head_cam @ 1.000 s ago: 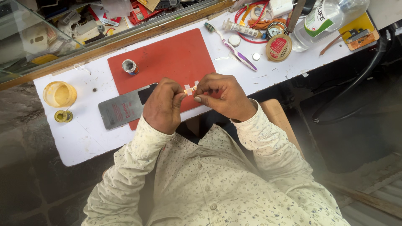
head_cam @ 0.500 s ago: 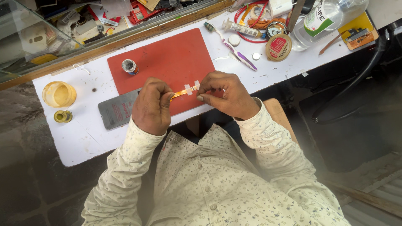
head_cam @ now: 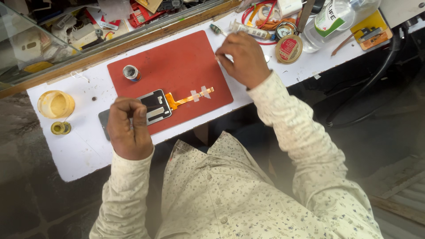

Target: The person secures a smartphone flex cable to a metal backplate using small pieces of tape, then applies adhesive from two different tubes to the taped sections. The person uses a small brush to spread the adhesive evenly along the cable.

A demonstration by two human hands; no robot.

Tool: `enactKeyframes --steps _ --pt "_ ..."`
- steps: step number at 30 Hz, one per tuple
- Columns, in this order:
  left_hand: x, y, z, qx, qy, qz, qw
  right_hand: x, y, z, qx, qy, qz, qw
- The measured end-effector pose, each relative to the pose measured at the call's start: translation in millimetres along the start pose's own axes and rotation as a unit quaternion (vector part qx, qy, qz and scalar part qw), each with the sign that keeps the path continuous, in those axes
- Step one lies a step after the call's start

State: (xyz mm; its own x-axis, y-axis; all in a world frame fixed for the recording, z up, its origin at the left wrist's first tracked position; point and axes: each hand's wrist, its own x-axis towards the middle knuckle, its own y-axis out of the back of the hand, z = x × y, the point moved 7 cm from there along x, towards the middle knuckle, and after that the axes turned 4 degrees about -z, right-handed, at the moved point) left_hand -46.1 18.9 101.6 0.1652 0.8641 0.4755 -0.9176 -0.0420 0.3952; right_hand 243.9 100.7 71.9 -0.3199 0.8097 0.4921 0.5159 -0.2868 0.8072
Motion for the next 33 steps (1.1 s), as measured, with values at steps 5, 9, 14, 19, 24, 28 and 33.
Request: enactKeyframes --steps 5,9,14,19,24,28,33 --pt "-16.6 -3.4 -8.1 -0.024 0.015 -0.002 1.0 18.4 -19.5 18.8 -0.088 0.018 0.024 0.996" --pt "-28.0 7.1 -18.8 -0.036 0.047 0.023 0.998 -15.5 16.3 41.4 0.027 -0.066 0.151 0.986" --pt "-35.1 9.5 -20.8 -0.031 0.037 0.027 0.998 -112.6 107.0 85.2 -0.09 -0.232 0.491 0.835" --pt "-32.9 -8.6 -19.5 -0.066 0.062 0.004 0.996 -114.1 119.7 124.8 -0.061 -0.16 0.453 0.875" --pt "-33.0 -17.8 -12.4 -0.078 0.048 -0.003 0.996 -123.5 114.8 141.8 -0.018 -0.168 0.391 0.905" --pt "-36.7 -11.1 -16.5 -0.065 0.055 0.006 0.996 -144.9 136.6 159.4 0.014 -0.168 0.388 0.906" --pt "-38.7 -6.2 -26.3 -0.076 0.081 0.014 0.994 -166.9 171.0 181.0 0.05 -0.163 0.347 0.922"
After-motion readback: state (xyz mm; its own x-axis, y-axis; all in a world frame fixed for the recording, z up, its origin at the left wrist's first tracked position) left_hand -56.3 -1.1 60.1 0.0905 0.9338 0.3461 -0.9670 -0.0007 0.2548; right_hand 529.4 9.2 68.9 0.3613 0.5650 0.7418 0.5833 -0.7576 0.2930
